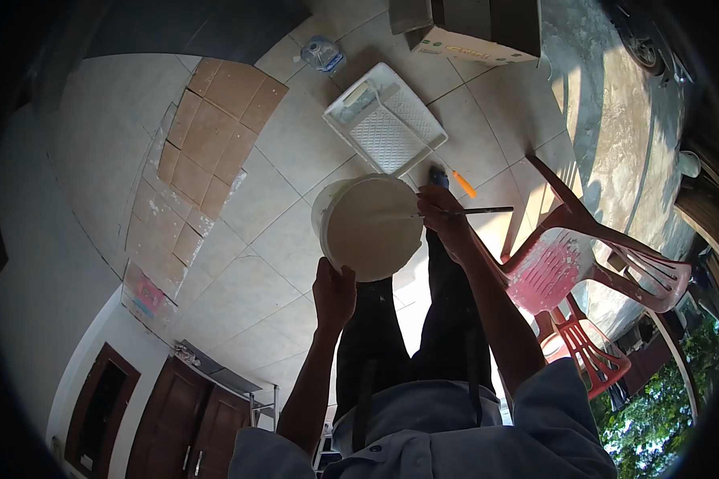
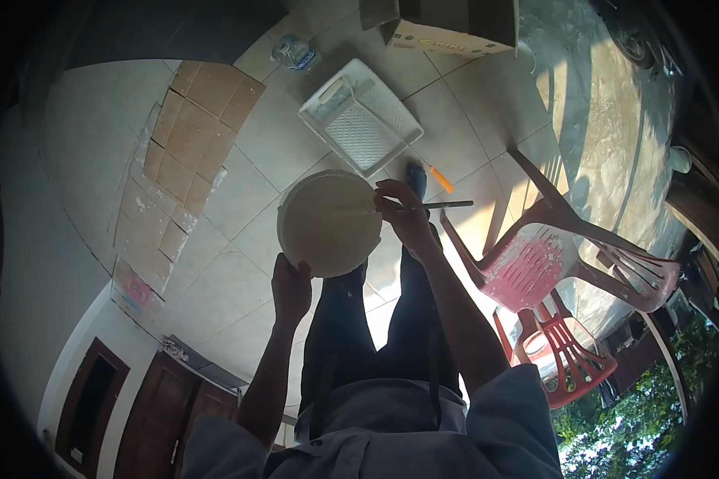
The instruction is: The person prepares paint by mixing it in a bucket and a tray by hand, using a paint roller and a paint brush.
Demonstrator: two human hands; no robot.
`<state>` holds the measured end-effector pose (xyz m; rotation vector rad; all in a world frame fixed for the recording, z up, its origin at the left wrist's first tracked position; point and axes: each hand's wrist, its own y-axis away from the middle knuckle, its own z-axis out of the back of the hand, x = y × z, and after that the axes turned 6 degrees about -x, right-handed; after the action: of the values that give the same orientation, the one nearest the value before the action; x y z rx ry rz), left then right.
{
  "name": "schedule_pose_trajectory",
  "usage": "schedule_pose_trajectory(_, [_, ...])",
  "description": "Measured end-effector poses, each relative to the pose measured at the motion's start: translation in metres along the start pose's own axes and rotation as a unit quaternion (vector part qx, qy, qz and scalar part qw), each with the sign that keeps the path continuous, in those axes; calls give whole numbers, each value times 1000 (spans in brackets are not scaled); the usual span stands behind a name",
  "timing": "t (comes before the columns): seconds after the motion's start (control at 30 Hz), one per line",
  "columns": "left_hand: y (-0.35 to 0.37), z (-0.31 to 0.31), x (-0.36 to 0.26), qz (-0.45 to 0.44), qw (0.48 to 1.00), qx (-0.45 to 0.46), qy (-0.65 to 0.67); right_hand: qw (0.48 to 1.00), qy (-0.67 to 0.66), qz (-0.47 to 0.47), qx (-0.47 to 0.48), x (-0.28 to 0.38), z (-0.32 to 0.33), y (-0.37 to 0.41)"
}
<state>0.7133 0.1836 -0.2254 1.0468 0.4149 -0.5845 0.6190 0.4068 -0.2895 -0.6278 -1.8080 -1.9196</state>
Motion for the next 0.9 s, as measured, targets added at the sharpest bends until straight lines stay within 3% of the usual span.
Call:
schedule_pose_trajectory(0.07, [-12,5,8,10,1000,-19,7,1000,2,21,14,0,-7,-15])
schedule_pose_trajectory(0.17, [-29,5,15,38,998,-39,-8,998,-50,-32,26,16,0,-29])
schedule_pose_trajectory(0.3, [-53,-4,27,72,995,-71,-4,969,-186,-118,116,46,15,-54])
schedule_pose_trajectory(0.33, [-60,-8,29,78,994,-80,-4,973,-132,-113,154,52,23,-66])
schedule_pose_trajectory(0.43, [-81,-22,34,84,991,-101,-20,971,160,-99,146,71,23,-93])
schedule_pose_trajectory(0.57, [-115,-44,55,75,988,-127,-47,853,437,-52,281,93,21,-140])
schedule_pose_trajectory(0.73, [-156,-72,75,93,984,-135,-64,772,550,84,308,69,-19,-172])
schedule_pose_trajectory(0.83, [-175,-83,78,160,978,-128,45,770,551,78,312,61,-32,-193])
schedule_pose_trajectory(0.87, [-180,-86,79,170,976,-129,50,764,541,159,313,56,-35,-198])
schedule_pose_trajectory(0.9, [-185,-88,80,178,974,-131,48,758,550,160,313,52,-35,-203])
